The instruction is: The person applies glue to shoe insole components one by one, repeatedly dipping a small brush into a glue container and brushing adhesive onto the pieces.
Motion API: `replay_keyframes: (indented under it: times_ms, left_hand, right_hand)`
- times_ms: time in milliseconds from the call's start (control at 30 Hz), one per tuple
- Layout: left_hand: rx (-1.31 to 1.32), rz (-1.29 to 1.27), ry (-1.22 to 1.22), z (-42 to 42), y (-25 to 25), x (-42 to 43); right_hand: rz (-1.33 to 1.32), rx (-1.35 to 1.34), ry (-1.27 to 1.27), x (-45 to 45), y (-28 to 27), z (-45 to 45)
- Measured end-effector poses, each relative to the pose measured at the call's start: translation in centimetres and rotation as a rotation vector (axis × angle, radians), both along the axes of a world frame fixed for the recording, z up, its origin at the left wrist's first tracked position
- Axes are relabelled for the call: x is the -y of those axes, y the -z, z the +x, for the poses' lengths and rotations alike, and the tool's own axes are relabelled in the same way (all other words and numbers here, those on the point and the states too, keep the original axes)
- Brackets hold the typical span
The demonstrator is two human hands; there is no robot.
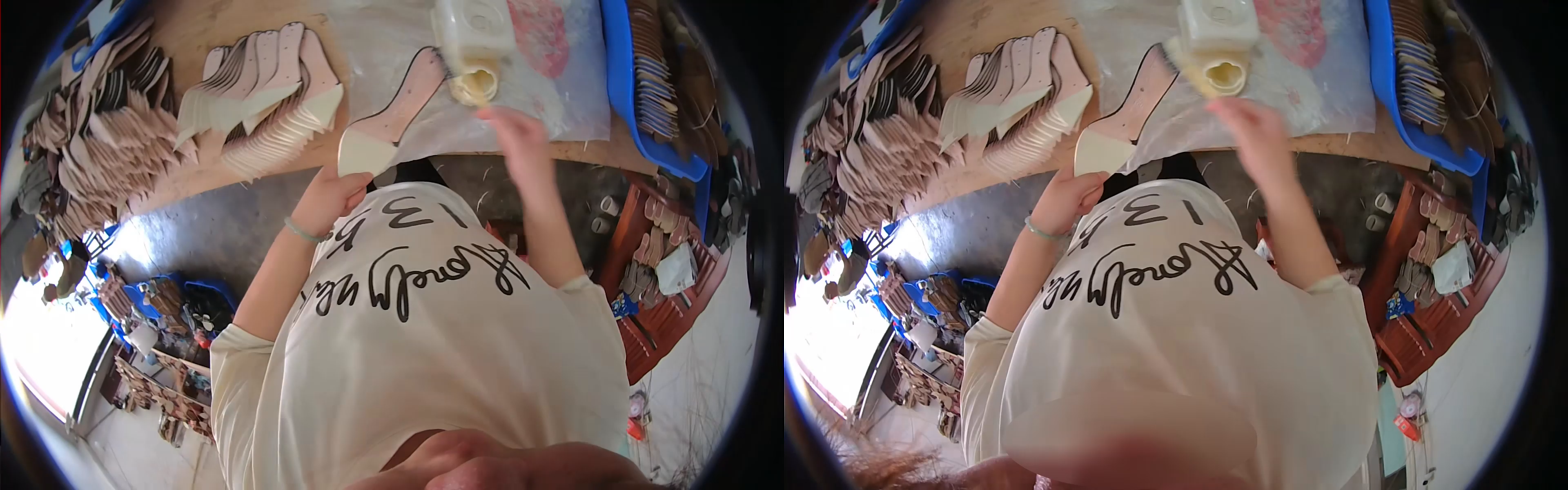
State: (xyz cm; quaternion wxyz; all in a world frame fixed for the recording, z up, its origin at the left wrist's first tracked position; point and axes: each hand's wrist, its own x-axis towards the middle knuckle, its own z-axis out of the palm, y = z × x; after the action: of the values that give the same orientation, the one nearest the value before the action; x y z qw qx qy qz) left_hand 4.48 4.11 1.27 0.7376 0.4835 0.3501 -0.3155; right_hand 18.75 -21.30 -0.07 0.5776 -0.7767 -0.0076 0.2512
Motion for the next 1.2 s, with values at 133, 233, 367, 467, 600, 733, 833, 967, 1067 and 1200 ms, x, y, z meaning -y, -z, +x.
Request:
replay_keyframes:
  times_ms: [133, 233, 367, 467, 600, 733, 833, 967, 1067, 1200]
  left_hand:
    - [0.114, -0.194, -0.084, -0.8, -3.8, -3.0]
    - [0.205, -0.238, -0.185, -1.2, -7.2, -4.9]
    - [0.31, -0.28, -0.253, -3.7, -7.8, -8.2]
    - [0.413, -0.284, -0.305, -5.0, -8.5, -10.1]
    - [0.544, -0.341, -0.296, -6.7, -8.0, -12.7]
    - [0.568, -0.285, -0.382, -8.1, -8.4, -14.1]
    - [0.598, -0.18, -0.391, -8.8, -8.5, -15.0]
    - [0.618, -0.197, -0.385, -9.9, -8.1, -16.6]
    - [0.575, -0.249, -0.468, -10.4, -8.0, -17.9]
    - [0.708, 0.365, -0.64, -10.6, -7.6, -23.9]
  right_hand:
    - [0.386, -0.064, 0.279, 4.0, -4.4, 1.5]
    - [0.502, -0.066, 0.351, 3.5, -6.8, 0.6]
    - [0.364, -0.021, 0.293, 0.3, -8.3, -2.8]
    - [0.2, 0.089, 0.072, -3.4, -10.1, -5.7]
    - [0.113, 0.134, -0.084, -10.0, -13.4, -8.9]
    - [-0.04, 0.387, -0.331, -15.4, -14.6, -11.3]
    - [-0.252, 0.511, -0.468, -19.3, -15.7, -12.4]
    - [-0.356, 0.798, -0.403, -21.2, -15.5, -12.4]
    - [-0.346, 0.797, -0.303, -20.7, -14.6, -11.4]
    - [-0.282, 0.635, -0.038, -18.4, -14.1, -11.2]
